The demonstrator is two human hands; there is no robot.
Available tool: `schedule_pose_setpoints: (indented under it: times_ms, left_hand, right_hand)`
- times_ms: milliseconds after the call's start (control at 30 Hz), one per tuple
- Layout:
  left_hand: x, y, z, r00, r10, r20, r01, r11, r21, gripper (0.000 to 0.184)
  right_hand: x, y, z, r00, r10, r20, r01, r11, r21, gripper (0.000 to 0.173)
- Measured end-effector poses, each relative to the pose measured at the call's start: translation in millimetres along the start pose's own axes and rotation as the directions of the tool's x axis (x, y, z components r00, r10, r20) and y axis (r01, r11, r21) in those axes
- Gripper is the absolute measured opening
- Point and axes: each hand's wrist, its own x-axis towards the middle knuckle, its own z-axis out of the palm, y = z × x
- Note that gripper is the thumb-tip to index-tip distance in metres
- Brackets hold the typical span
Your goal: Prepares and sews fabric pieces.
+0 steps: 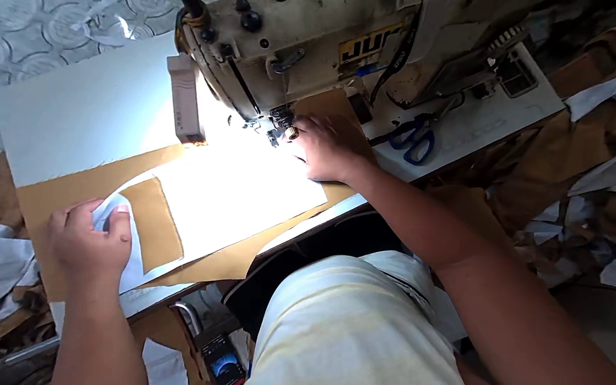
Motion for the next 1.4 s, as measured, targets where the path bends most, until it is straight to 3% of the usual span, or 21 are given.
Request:
schedule_pose_setpoints:
  times_ms: [167, 667, 933, 1233, 1400]
  left_hand:
    - [-2.1, 3.3, -3.7, 0.999, -0.026, 0.022, 0.026, 1.0, -0.009, 0.054]
    - [1.4, -1.6, -11.1, 1.0, -0.002, 0.027, 0.003, 0.999, -0.041, 0.051]
    - [18.0, -19.7, -32.3, 0.98, -0.18, 0.086, 0.177, 0.984, 0.034, 0.052]
    - [19.5, -27.3, -31.1, 0.957, -0.273, 0.101, 0.28, 0.957, -0.07, 0.054]
    - [18.5, -29.1, -26.8, 0.962, -0.264, 0.07, 0.268, 0.962, -0.055, 0.05]
  right_hand:
    - [1.2, 1.1, 2.8, 0.999, 0.0, -0.032, -0.001, 1.0, -0.008, 0.035]
    - [-1.1, 6.4, 6.6, 0.998, -0.001, -0.065, -0.001, 1.0, -0.026, 0.045]
    - [1.9, 9.4, 10.5, 0.997, 0.06, -0.046, -0.062, 0.997, -0.035, 0.056]
    - [1.1, 7.7, 9.6, 0.997, 0.079, -0.022, -0.081, 0.993, -0.089, 0.058]
    - [2.5, 6.0, 9.2, 0.996, 0.087, -0.013, -0.088, 0.993, -0.076, 0.059]
